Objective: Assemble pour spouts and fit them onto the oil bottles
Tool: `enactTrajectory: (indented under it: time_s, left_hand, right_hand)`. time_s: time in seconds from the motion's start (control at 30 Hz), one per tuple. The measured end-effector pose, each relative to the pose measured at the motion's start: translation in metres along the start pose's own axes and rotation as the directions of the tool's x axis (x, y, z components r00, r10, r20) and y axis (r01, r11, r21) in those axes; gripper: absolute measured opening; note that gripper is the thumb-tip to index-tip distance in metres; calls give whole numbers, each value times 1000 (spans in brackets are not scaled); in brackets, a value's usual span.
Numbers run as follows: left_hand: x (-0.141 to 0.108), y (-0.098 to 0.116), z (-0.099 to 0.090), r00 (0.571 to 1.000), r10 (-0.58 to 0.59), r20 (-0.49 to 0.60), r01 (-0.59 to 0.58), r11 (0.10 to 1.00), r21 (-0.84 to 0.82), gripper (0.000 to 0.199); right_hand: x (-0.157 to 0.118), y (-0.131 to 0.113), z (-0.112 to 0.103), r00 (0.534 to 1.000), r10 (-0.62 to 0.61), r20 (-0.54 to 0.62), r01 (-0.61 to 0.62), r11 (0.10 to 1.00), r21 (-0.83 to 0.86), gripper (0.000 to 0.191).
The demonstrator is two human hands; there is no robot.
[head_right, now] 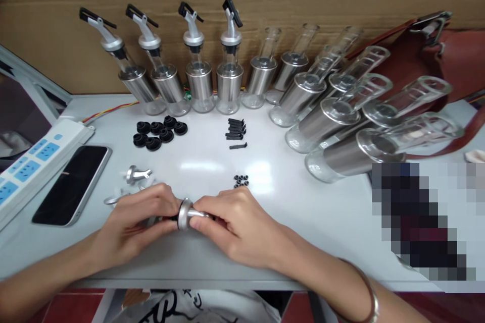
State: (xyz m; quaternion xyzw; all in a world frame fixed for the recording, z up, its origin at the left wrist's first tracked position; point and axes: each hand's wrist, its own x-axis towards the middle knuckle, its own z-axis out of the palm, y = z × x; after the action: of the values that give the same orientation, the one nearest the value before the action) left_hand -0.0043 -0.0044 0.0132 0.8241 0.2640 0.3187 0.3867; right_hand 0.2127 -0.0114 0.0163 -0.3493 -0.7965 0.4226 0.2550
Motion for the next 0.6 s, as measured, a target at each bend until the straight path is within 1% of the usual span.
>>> enactTrajectory:
  time_s: [0.07, 0.17, 0.37, 0.47, 0.6]
  left_hand:
    - [-1, 0, 0, 999, 33, 17, -34, 999, 35, 11]
    - [-1, 0, 0, 997, 77, 29, -80, 993, 92, 13]
    - [-1, -1, -1, 996, 86, 23, -89, 985, 146, 11]
    - [0, -1, -3, 997, 69, -29, -63, 983, 170, 11]
    - [2, 2, -4, 994, 46, -101, -29, 985, 170, 20]
  right_hand:
    - [0, 0, 1, 996, 82, 27, -84, 993, 82, 30]
    - [-1, 2, 3, 985, 165, 47, -170, 976, 133, 28]
    - [-2, 3, 6, 975, 211, 68, -220, 959, 178, 27]
    - [-1, 4, 7, 972, 230, 40, -233, 953, 192, 29]
    - [-1, 3, 8, 960, 275, -51, -260, 945, 200, 25]
